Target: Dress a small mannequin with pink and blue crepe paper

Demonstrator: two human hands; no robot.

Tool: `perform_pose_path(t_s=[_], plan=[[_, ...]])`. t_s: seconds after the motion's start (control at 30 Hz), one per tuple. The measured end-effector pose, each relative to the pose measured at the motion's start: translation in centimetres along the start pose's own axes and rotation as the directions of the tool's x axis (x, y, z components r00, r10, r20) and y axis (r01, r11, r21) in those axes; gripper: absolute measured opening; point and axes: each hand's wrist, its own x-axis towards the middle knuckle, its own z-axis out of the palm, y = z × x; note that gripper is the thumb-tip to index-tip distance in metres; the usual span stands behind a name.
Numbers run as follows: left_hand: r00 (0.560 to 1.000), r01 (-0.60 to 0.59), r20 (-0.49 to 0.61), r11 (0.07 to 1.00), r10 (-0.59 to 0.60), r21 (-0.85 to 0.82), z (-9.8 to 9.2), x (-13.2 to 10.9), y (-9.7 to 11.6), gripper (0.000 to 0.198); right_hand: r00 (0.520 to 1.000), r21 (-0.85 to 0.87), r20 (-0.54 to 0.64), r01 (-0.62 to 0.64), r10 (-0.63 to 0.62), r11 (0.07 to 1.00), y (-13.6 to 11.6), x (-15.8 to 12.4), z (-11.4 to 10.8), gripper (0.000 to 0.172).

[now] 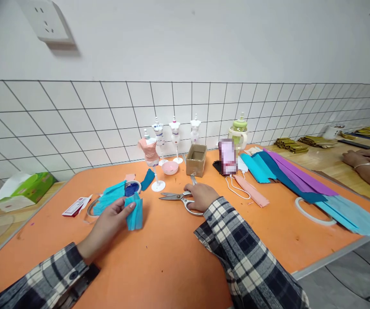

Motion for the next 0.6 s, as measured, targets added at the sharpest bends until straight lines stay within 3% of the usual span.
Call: perform_pose_path(t_s=[0.07, 0.17, 0.3, 0.43, 0.53, 0.6], plan=[[0.998, 0.062, 0.02, 0.969, -0.058, -0.239, 0.4, 0.0, 0.0, 0.037, 1.0, -0.04, -0.009, 0.014, -0.015, 0.999, 0.3, 0.0, 0.0, 0.054], [0.996, 0.082, 0.061, 0.936, -0.065, -0.343, 0.6, 0.0, -0.3, 0.037, 1.0, -0.005, -0.009, 0.024, -0.024, 1.0, 1.2, 0.1, 0.3, 0.052], [0.999, 0.041, 0.036, 0.965, -0.033, -0.258, 0.6, 0.1, -0.8, 0.043, 1.0, 0.12, 0.002, 0.028, -0.029, 0.992, 2.3, 0.4, 1.0, 0.054], [0.998, -0.054, -0.022, 0.999, 0.054, -0.005, 0.7, 0.0, -1.1, 0.026, 1.0, 0.12, -0.004, 0.0, 0.001, 0.993, 2.5, 0.4, 1.3, 0.061], [0.985, -0.145, -0.067, 0.973, 0.159, 0.178, 0.8, -0.4, -1.0, 0.024, 0.992, 0.03, -0.125, -0.013, 0.017, 0.999, 1.2, 0.2, 1.0, 0.052], [0.978, -0.19, -0.053, 0.964, 0.203, 0.187, 0.9, -0.8, -0.9, 0.045, 0.962, 0.035, -0.272, 0.034, -0.024, 0.999, -0.8, 0.0, 0.9, 0.049]])
